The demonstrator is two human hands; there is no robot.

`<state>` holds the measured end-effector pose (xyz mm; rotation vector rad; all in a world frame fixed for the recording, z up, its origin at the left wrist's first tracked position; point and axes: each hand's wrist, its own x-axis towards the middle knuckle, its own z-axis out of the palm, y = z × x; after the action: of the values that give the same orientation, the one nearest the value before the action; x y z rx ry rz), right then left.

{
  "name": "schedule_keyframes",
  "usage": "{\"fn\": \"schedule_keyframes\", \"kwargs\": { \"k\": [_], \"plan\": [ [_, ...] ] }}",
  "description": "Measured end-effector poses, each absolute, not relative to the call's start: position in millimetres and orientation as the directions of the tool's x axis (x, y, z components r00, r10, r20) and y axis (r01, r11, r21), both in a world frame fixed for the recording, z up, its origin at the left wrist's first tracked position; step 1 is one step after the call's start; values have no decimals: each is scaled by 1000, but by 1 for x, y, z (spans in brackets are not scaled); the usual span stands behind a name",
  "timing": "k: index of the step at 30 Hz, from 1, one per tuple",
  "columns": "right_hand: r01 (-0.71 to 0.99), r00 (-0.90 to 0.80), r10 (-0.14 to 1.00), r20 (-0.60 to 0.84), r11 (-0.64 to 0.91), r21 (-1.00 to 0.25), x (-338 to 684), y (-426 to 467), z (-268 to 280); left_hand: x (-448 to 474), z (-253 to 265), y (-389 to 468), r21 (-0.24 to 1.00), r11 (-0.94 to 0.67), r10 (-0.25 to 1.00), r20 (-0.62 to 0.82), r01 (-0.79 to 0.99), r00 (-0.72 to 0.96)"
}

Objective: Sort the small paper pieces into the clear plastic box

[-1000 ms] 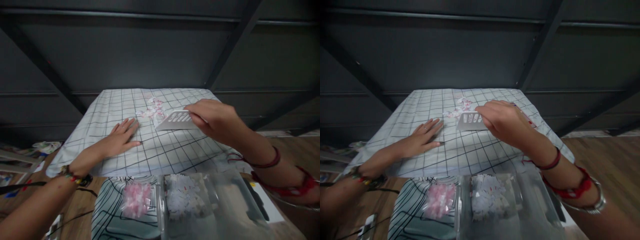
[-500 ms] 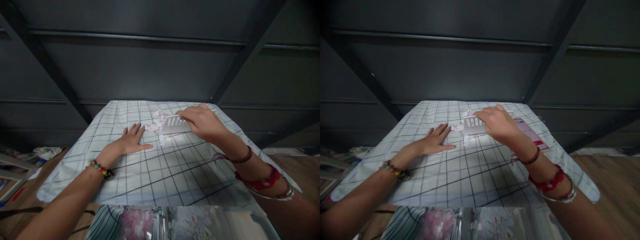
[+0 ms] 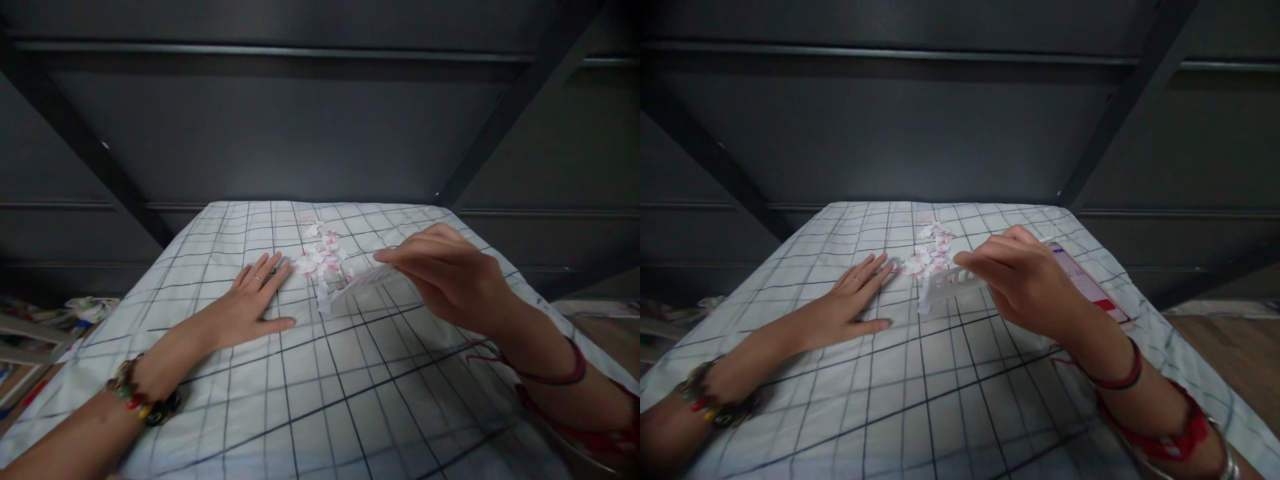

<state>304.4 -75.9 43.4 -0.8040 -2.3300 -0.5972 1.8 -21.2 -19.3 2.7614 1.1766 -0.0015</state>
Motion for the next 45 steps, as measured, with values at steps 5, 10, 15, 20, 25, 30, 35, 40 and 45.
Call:
{"fn": "schedule_keyframes", "kwargs": {
  "k": [5,10,15,20,25,30,35,40,45],
  "plan": [
    [647,-648,358,672,725,238,305,-82,41,-4,-17,-25,154,-769,625,-26,621,780],
    [642,-650,324,688,718,269,296,-85,36,-8,-19,-24,153,-815,570,42,558,821],
    [667,-627,260,734,665,335,283,-86,27,-8,-22,-23,160,-845,529,101,511,843],
    [699,-597,259,759,633,333,286,-84,26,-9,-23,-23,178,-840,530,69,513,845],
    [753,-584,266,767,532,388,308,-78,34,-10,-21,-24,200,-823,546,27,531,837],
    [823,-542,359,760,409,394,326,-70,37,-10,-22,-24,231,-818,543,10,527,839],
    [784,-569,365,737,512,352,323,-66,30,-11,-22,-23,225,-836,522,41,501,852],
    [763,-574,349,741,557,329,317,-69,28,-11,-22,-23,234,-835,524,62,498,849],
    [774,-537,334,775,560,296,318,-71,29,-12,-24,-24,241,-834,527,78,497,846]
  ]
}}
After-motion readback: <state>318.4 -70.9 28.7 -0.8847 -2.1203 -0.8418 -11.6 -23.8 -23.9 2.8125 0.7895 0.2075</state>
